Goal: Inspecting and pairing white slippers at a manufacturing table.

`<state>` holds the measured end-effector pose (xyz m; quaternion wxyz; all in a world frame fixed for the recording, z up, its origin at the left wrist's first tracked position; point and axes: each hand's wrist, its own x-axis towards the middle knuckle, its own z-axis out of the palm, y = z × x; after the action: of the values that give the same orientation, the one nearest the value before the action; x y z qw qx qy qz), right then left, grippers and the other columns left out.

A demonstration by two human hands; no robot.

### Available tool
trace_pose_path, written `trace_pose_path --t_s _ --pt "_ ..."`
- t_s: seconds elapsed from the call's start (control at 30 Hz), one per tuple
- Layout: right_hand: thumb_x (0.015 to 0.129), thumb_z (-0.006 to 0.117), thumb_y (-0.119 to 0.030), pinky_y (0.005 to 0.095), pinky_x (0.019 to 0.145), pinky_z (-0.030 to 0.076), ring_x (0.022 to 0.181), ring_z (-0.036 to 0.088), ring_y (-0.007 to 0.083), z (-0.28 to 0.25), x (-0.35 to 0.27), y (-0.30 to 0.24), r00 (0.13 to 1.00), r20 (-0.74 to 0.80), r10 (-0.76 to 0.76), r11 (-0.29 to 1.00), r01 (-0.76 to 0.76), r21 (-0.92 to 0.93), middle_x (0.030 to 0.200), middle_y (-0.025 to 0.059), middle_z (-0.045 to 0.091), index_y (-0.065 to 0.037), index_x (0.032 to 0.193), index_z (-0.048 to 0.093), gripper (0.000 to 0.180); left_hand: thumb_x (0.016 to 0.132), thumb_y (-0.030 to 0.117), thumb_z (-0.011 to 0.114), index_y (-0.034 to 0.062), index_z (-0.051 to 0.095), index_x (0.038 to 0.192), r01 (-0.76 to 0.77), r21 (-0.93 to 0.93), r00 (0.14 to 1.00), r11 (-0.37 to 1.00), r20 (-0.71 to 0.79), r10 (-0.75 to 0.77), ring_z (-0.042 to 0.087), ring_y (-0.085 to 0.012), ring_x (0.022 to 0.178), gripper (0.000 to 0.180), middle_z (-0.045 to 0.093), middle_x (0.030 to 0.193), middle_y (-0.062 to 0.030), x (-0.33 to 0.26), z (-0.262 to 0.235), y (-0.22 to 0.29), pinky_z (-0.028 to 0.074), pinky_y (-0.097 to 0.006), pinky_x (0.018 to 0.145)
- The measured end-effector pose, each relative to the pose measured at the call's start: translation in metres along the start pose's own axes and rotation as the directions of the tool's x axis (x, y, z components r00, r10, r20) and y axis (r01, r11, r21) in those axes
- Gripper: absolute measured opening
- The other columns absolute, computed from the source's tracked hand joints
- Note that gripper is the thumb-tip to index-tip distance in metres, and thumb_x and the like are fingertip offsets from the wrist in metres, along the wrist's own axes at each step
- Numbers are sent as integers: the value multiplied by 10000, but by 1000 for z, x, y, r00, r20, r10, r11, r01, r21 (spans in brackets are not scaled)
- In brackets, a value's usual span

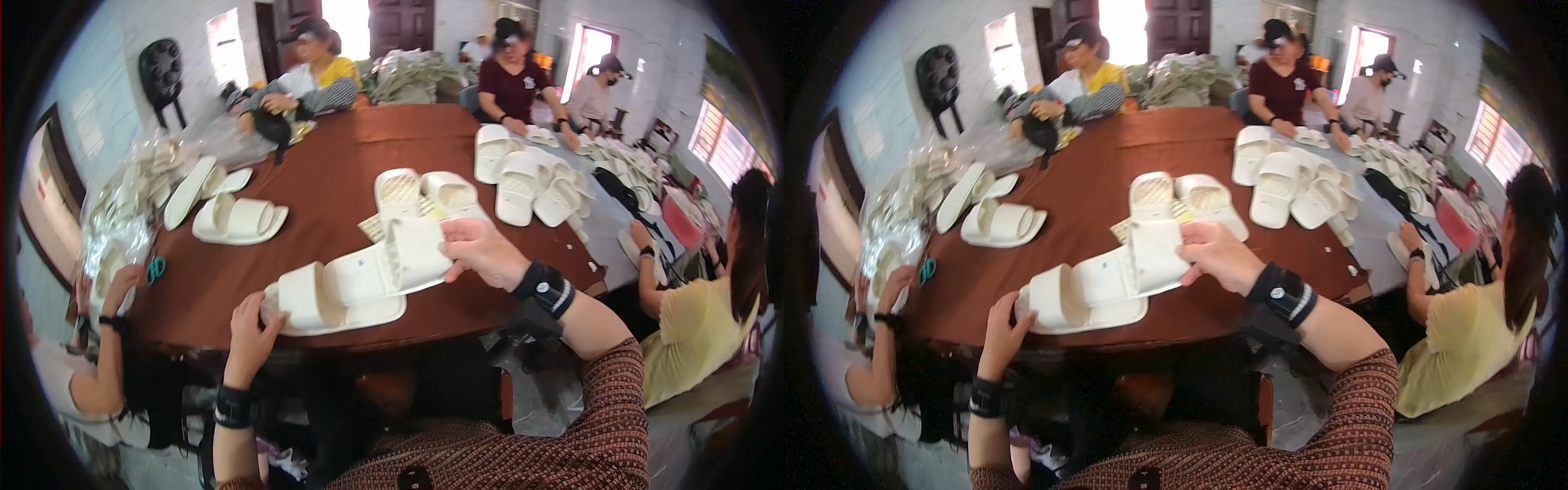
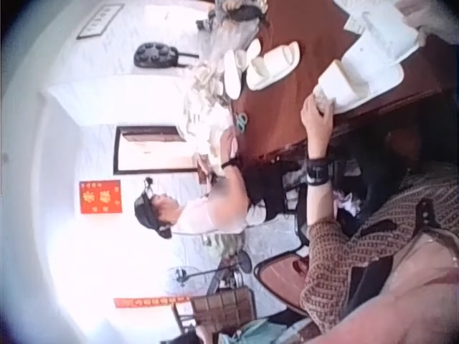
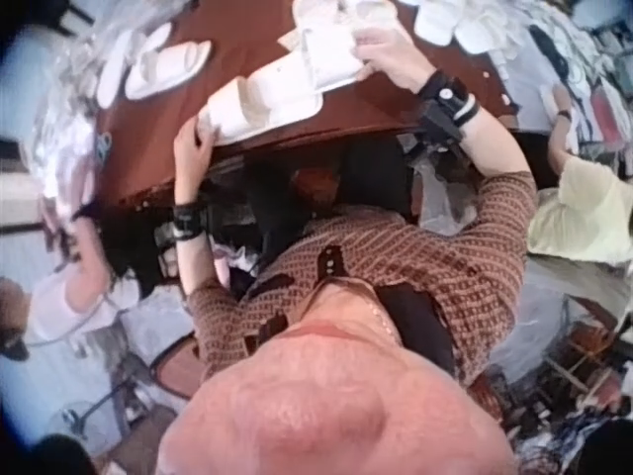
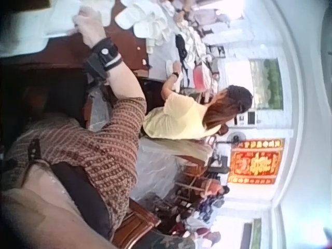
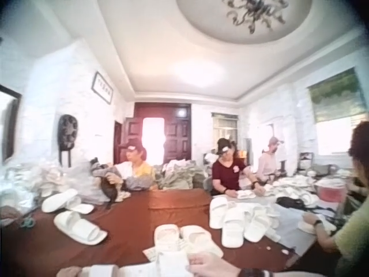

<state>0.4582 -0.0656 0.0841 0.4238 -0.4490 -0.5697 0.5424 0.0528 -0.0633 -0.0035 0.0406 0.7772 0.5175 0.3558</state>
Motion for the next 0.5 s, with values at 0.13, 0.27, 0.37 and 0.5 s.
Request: trace_pose_path --t_s 0.13,0.27,0.37,0.5 --pt "900 549 -65 273 707 571 942 625 159 11 -2 -9 996 91 -13 997 6 77 1137 117 611 69 1273 504 399 823 316 706 -22 554 1209 120 -12 993 993 18 -120 520 -367 1116 535 599 1194 -180 1 0 4 397 -439 964" --pt "906 566 -54 274 741 571 964 615 136 27 4 -6 989 119 87 983 -105 149 1186 100 581 82 1356 410 496 835 285 706 -27 527 1245 117 4 992 993 55 -117 507 -365 1143 546 575 1233 -198 4 -2 7 396 -428 989" --pt "918 536 -37 278 774 567 984 609 136 44 14 3 985 147 93 977 -119 177 1217 94 564 72 1379 389 497 831 275 711 -19 519 1257 101 -25 994 995 43 -100 502 -362 1146 552 575 1238 -190 3 -2 8 389 -427 992" --pt "911 518 -40 286 771 556 987 596 135 74 23 10 955 291 57 959 -133 249 1163 72 578 48 1332 445 436 822 274 723 -10 508 1276 110 -41 994 993 22 -109 507 -346 1138 577 577 1224 -183 2 -3 13 399 -415 979"
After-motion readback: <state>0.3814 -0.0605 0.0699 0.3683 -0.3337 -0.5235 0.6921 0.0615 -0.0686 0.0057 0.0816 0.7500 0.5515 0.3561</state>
